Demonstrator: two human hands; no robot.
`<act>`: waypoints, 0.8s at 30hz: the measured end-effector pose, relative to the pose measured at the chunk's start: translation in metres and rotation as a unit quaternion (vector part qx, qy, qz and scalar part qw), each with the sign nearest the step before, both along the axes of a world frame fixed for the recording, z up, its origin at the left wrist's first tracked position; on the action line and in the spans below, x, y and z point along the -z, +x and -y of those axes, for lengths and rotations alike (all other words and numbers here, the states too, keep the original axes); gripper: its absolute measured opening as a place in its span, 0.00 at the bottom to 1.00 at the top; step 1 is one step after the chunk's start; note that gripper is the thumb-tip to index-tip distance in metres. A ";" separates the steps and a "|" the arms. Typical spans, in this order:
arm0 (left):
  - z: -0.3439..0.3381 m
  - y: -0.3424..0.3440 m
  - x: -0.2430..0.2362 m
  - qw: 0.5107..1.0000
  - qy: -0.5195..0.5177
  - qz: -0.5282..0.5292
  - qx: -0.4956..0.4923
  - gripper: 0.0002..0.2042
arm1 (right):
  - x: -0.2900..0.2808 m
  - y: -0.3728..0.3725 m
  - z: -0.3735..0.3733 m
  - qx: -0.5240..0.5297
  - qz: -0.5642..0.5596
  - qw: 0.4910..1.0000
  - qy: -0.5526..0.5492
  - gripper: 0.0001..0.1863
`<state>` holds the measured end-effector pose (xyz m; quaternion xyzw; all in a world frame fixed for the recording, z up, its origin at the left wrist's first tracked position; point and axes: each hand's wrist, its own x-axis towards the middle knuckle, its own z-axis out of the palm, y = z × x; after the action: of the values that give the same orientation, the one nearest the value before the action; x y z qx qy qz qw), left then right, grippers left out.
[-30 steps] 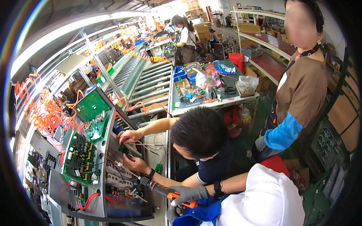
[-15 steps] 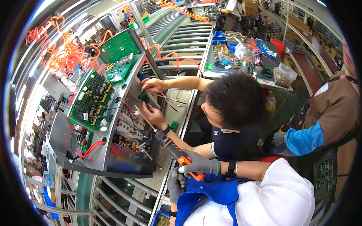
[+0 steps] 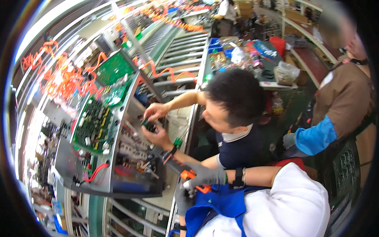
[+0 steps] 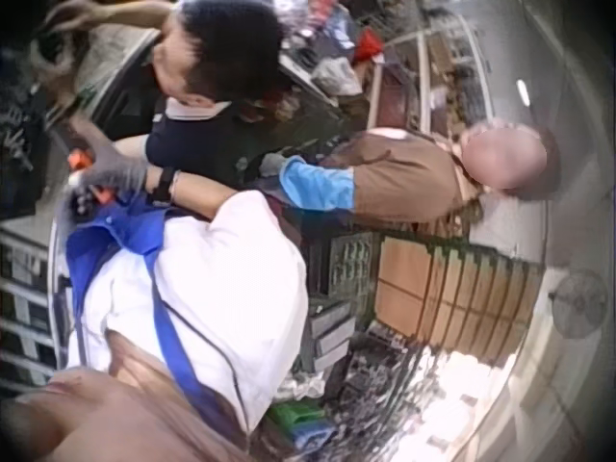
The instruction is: Wiring and assembling an electronic cabinet or solar inverter component on an assembly line.
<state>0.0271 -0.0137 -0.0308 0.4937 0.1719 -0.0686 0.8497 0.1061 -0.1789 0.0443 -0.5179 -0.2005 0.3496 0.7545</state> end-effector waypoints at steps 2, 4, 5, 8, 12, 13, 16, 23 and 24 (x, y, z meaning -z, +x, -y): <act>0.005 0.004 -0.009 0.997 0.014 0.071 0.017 0.22 | 0.006 -0.009 0.009 -0.021 -0.055 0.997 0.041 0.30; -0.006 0.006 0.007 0.994 -0.061 0.081 0.041 0.20 | 0.012 -0.018 0.010 -0.026 -0.080 0.995 0.054 0.32; 0.006 0.025 0.020 0.991 -0.075 0.086 0.077 0.20 | 0.033 -0.018 0.004 -0.051 -0.088 0.992 0.074 0.31; 0.044 0.057 0.014 0.984 -0.096 0.074 0.129 0.18 | 0.046 -0.024 0.001 -0.045 -0.073 0.991 0.104 0.29; 0.058 0.066 -0.003 0.985 -0.079 0.041 0.149 0.16 | 0.038 -0.022 0.021 -0.044 -0.087 0.992 0.082 0.35; 0.055 0.065 -0.007 0.987 -0.072 0.032 0.140 0.15 | 0.023 -0.026 0.026 -0.026 -0.094 0.992 0.083 0.36; 0.045 0.059 -0.020 0.993 -0.054 0.005 0.105 0.14 | 0.030 -0.026 0.026 -0.012 -0.088 0.994 0.060 0.37; 0.032 0.045 -0.042 0.998 -0.031 -0.057 0.025 0.13 | 0.034 -0.024 0.023 -0.025 -0.072 0.995 0.062 0.39; 0.031 0.044 -0.045 0.997 -0.029 -0.067 0.014 0.13 | 0.037 -0.023 0.022 -0.025 -0.072 0.995 0.062 0.40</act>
<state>0.0708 -0.0444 0.0141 0.4658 0.2194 -0.1178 0.8492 0.0827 -0.2009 0.0071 -0.4387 -0.1802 0.3916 0.7885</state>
